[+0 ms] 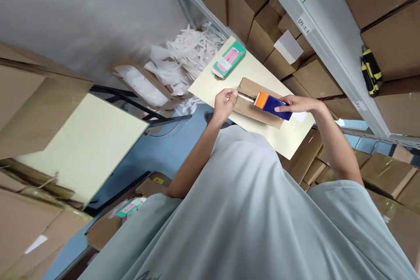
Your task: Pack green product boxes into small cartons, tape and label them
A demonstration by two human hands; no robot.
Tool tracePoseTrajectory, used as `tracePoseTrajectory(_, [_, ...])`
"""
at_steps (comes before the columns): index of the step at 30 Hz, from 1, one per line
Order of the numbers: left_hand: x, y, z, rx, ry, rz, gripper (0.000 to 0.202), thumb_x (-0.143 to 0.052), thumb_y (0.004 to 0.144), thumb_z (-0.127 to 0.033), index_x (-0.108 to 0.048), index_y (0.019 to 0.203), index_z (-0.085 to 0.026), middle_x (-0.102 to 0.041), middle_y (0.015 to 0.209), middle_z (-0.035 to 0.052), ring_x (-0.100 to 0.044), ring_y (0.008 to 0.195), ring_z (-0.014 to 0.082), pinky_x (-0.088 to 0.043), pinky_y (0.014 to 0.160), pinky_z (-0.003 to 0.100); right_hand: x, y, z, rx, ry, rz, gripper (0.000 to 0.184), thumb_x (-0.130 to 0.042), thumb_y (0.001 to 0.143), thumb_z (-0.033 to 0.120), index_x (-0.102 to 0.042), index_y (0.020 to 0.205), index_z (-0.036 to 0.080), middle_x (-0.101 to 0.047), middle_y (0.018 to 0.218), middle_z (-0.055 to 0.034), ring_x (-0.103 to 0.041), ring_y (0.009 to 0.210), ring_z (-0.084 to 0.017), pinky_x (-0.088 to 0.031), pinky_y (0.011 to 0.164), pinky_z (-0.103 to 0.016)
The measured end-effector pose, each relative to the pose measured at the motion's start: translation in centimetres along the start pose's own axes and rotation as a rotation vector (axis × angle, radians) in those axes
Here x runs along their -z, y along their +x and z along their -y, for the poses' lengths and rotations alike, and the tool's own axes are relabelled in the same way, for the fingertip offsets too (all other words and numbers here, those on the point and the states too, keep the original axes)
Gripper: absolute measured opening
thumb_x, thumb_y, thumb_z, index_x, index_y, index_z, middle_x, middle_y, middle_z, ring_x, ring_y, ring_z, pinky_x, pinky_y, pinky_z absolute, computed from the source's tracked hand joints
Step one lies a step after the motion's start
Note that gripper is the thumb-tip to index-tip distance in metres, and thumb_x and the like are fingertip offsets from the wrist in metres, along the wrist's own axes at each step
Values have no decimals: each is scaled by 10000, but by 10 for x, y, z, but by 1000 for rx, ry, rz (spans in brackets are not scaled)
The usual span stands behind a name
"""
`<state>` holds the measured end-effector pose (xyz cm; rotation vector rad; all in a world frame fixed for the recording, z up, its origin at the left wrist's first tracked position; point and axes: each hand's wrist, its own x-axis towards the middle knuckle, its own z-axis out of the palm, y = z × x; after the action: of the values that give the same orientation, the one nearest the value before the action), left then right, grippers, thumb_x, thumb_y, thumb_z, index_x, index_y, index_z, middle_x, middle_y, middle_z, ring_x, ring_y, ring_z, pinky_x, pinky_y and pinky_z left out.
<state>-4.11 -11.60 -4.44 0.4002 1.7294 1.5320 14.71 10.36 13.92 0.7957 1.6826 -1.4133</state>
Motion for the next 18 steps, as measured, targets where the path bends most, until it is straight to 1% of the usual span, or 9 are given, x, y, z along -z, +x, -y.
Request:
tracePoseTrajectory(1, [1, 1, 3, 10, -4, 0, 273, -767, 964, -487, -734, 974, -216, -788, 935, 72, -763, 938, 236, -651, 927, 378, 1, 4, 0, -5, -1, 6, 692, -873, 771, 855, -747, 960, 200, -819, 888, -79, -767, 841, -259, -604, 730, -347])
tracePoseTrajectory(4, [4, 5, 9, 11, 16, -15, 191, -774, 952, -412, -744, 960, -223, -811, 1020, 82, -763, 1031, 247, -634, 1011, 387, 1, 15, -2, -9, 20, 21, 708, -861, 776, 863, -755, 963, 188, -820, 914, -78, -749, 831, -235, -599, 749, -341])
tracePoseTrajectory(6, [6, 8, 13, 39, 12, -14, 161, -768, 954, -383, -740, 946, -225, -808, 1053, 88, -763, 1071, 249, -628, 1043, 390, 1, 22, -2, -16, 40, 18, 722, -865, 769, 864, -757, 981, 182, -818, 915, -78, -735, 815, -221, -595, 755, -340])
tracePoseTrajectory(9, [8, 14, 21, 140, -59, 11, 150, -775, 951, -371, -722, 938, -231, -789, 1048, 84, -764, 1085, 240, -654, 1004, 382, 1, 32, -1, -27, 52, 7, 739, -871, 754, 871, -754, 973, 176, -799, 886, -70, -711, 794, -209, -582, 758, -340])
tracePoseTrajectory(13, [11, 22, 29, 261, -174, 25, 180, -812, 926, -371, -705, 943, -227, -760, 1014, 67, -767, 1028, 219, -691, 934, 382, 1, 41, 6, -29, 19, 9, 740, -867, 754, 877, -747, 926, 167, -749, 832, -52, -662, 783, -198, -543, 742, -334])
tracePoseTrajectory(18, [16, 30, 31, 328, -245, 38, 222, -836, 912, -375, -694, 953, -210, -735, 964, 56, -762, 983, 210, -715, 910, 407, -1, 45, 17, -22, 6, 14, 743, -826, 792, 875, -761, 993, 163, -749, 877, -49, -635, 801, -193, -524, 744, -330])
